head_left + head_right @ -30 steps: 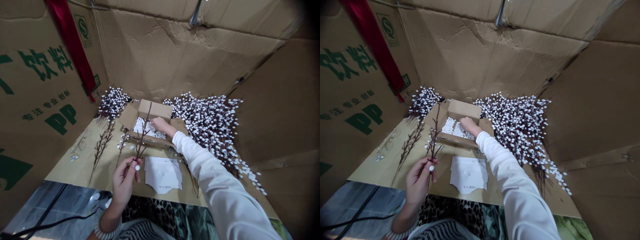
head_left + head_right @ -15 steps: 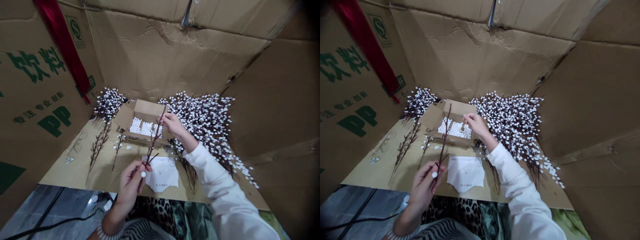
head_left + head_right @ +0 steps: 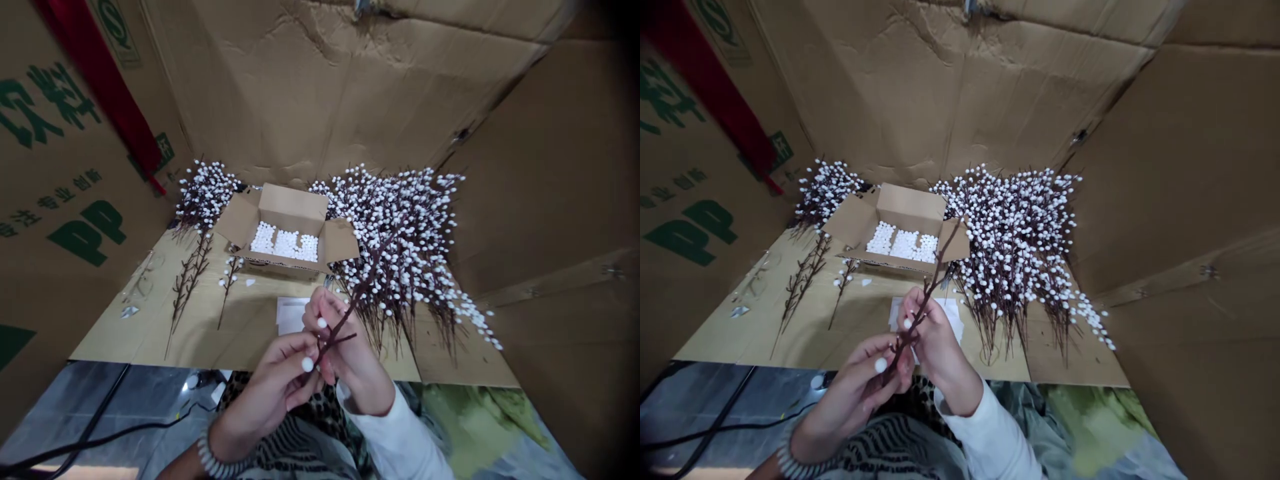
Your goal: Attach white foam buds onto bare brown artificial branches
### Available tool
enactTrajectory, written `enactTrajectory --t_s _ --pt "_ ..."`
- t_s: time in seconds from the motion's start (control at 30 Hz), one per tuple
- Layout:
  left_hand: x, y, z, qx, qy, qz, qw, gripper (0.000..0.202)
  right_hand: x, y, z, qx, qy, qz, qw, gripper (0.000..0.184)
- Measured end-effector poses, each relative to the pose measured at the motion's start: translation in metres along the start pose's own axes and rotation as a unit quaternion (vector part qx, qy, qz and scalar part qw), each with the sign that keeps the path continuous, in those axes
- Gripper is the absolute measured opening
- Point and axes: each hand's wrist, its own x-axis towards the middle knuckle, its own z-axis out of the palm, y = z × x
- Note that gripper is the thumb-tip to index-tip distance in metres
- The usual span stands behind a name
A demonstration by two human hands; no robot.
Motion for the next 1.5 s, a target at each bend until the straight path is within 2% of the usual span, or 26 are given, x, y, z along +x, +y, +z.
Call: enactTrajectory --t_s 0.17,0.33,0.53,0.7,1.07,1.5 --pt "-0.001 -0.002 0.008 -0.002 -0.011 -0.042 0.999 0.024 -0.006 0.002 0.000 0.002 -0.001 -0.044 0.999 0.047" --pt "-0.003 0.002 0.016 -0.019 -0.014 -0.068 0.997 0.021 -0.010 0.003 -0.003 0.055 -0.014 -0.024 0.998 0.043" --pt "-0.004 0.003 0.021 -0.008 0.022 -0.083 0.996 0.019 -0.015 0.005 -0.006 0.073 -0.008 -0.059 0.996 0.034" --pt "-0.004 0.001 0.026 0.013 0.045 -0.078 0.996 0.021 -0.015 0.006 -0.009 0.092 -0.041 -0.068 0.993 0.030" --pt "-0.005 0.002 0.030 0.056 0.070 -0.069 0.994 0.024 -0.015 0.006 -0.011 0.108 -0.059 -0.072 0.990 0.029" --pt "-0.005 -0.003 0.033 0.050 0.052 -0.039 0.997 0.026 -0.018 0.008 -0.009 0.115 -0.066 -0.097 0.987 0.033"
